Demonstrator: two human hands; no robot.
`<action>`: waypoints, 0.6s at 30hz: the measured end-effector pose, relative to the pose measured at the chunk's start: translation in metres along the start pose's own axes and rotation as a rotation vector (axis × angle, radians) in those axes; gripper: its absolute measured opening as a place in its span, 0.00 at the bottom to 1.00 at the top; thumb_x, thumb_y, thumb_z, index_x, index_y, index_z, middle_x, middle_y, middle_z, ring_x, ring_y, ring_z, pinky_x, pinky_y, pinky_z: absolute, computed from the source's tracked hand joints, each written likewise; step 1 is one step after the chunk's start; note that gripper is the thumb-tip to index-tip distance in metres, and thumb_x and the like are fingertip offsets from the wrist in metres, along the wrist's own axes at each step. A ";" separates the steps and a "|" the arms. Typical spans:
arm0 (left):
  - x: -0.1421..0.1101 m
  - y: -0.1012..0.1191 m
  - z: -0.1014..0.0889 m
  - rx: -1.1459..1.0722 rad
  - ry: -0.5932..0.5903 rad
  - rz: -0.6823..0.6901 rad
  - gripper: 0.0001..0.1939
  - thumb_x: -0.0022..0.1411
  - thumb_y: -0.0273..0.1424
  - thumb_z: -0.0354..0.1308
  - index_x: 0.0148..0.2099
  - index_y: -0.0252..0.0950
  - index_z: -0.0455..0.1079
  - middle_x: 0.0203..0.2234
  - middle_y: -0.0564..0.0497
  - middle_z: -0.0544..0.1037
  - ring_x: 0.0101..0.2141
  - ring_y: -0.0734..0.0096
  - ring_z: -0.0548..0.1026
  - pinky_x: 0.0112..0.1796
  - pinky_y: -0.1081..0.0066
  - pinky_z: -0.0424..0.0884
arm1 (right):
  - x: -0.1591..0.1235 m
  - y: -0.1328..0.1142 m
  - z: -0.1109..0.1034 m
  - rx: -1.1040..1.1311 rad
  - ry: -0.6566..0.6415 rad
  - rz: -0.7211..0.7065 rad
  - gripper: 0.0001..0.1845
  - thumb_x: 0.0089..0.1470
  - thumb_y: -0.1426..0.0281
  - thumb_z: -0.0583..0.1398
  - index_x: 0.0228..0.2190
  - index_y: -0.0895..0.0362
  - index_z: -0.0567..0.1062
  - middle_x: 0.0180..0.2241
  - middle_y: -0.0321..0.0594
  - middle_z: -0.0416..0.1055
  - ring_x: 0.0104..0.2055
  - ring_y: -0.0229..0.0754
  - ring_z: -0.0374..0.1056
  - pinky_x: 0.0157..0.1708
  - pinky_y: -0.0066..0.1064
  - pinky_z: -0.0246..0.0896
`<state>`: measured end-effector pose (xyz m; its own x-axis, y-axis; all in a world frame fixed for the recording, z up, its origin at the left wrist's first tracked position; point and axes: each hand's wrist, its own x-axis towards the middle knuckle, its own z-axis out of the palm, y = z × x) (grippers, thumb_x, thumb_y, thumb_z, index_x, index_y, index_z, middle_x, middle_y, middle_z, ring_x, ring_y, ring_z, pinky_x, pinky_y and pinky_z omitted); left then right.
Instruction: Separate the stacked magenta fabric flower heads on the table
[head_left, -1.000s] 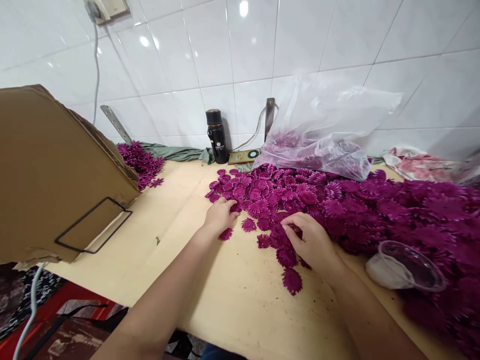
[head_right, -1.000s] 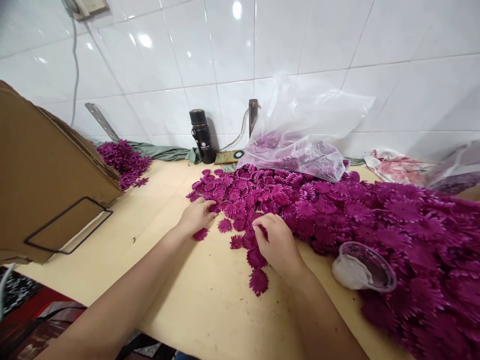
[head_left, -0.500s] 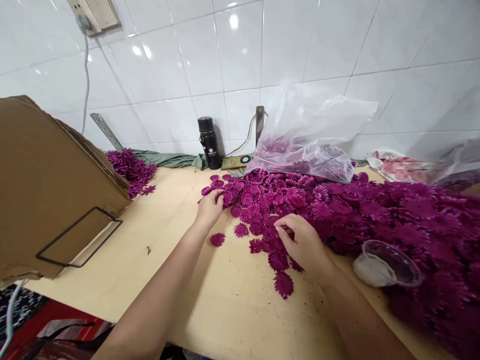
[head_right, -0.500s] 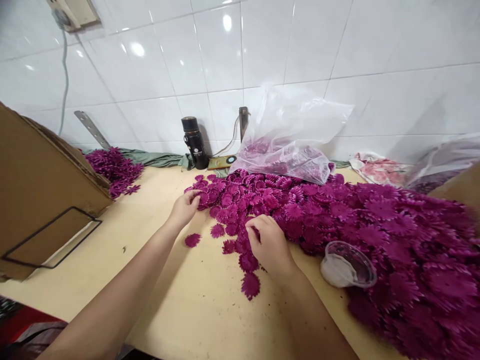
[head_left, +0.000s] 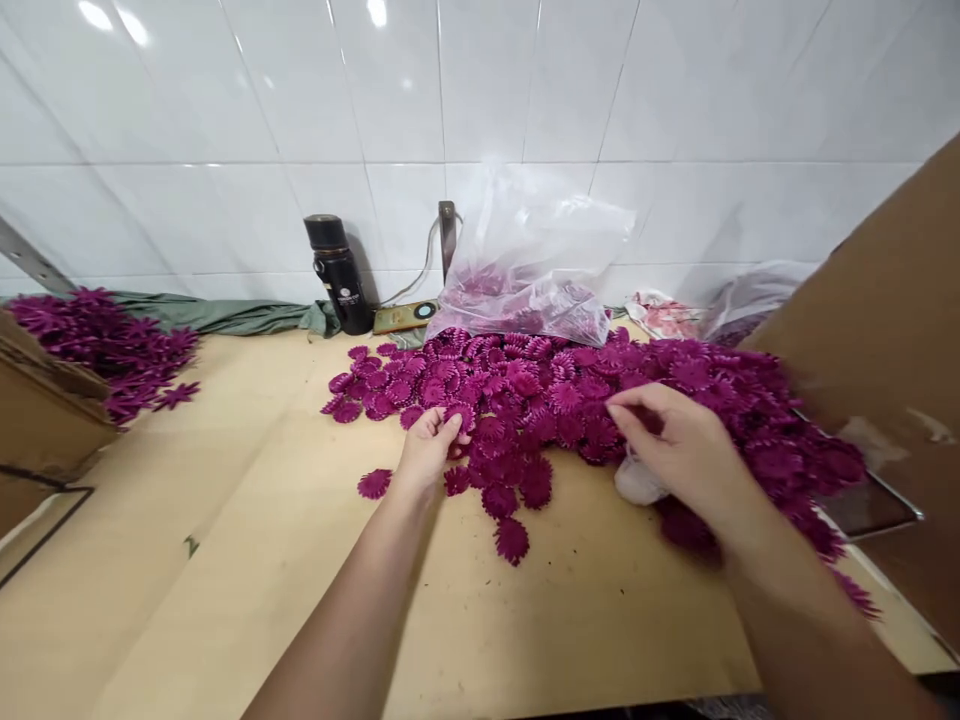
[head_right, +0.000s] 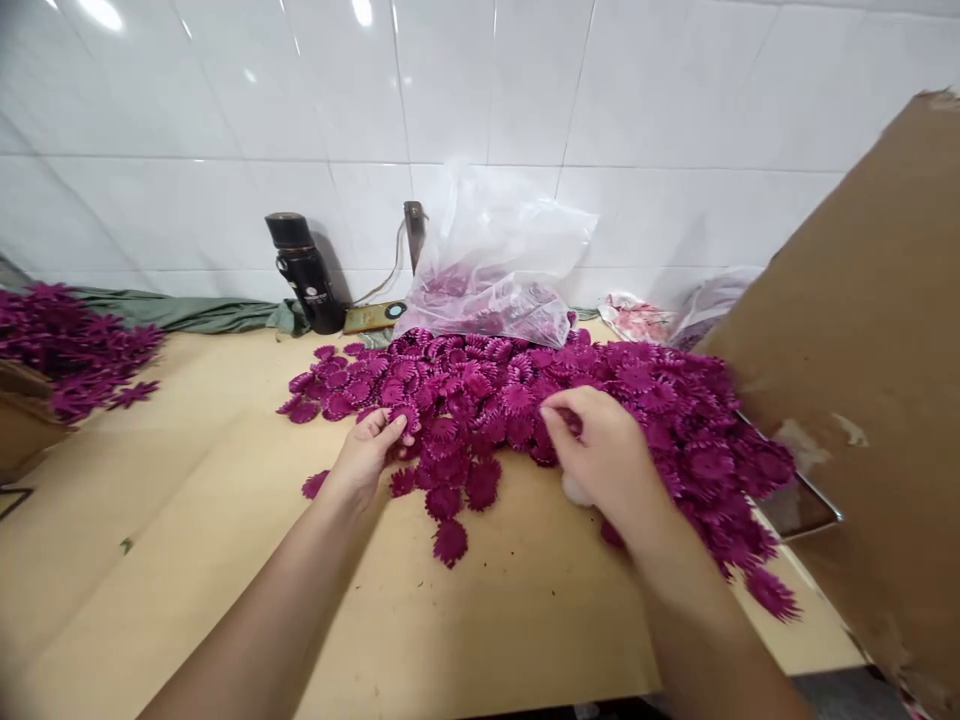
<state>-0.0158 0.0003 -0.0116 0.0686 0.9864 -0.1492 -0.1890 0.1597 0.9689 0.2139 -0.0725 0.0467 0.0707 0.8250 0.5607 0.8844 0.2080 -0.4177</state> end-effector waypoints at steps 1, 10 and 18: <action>0.000 0.000 0.000 0.013 -0.012 0.008 0.16 0.41 0.38 0.64 0.25 0.36 0.60 0.13 0.59 0.67 0.15 0.81 0.62 0.18 0.79 0.59 | -0.001 0.008 -0.011 -0.051 -0.072 0.080 0.08 0.49 0.67 0.55 0.25 0.54 0.73 0.25 0.38 0.74 0.27 0.42 0.68 0.29 0.33 0.61; 0.001 0.002 -0.004 0.125 -0.002 0.118 0.12 0.46 0.34 0.60 0.23 0.37 0.59 0.13 0.61 0.61 0.16 0.81 0.60 0.20 0.78 0.57 | 0.005 0.036 -0.008 -0.468 -0.808 0.188 0.11 0.38 0.78 0.58 0.15 0.52 0.75 0.17 0.36 0.72 0.20 0.41 0.65 0.20 0.29 0.49; -0.005 0.009 -0.006 0.087 0.003 0.104 0.11 0.49 0.32 0.59 0.24 0.36 0.58 0.13 0.61 0.62 0.16 0.82 0.60 0.21 0.79 0.57 | 0.026 0.007 -0.005 -0.598 -0.993 0.219 0.12 0.32 0.81 0.58 0.08 0.54 0.71 0.09 0.34 0.61 0.14 0.38 0.60 0.18 0.29 0.47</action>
<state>-0.0239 -0.0026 -0.0031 0.0504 0.9976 -0.0471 -0.1095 0.0524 0.9926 0.2238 -0.0524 0.0615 0.0916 0.9147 -0.3937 0.9922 -0.0504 0.1139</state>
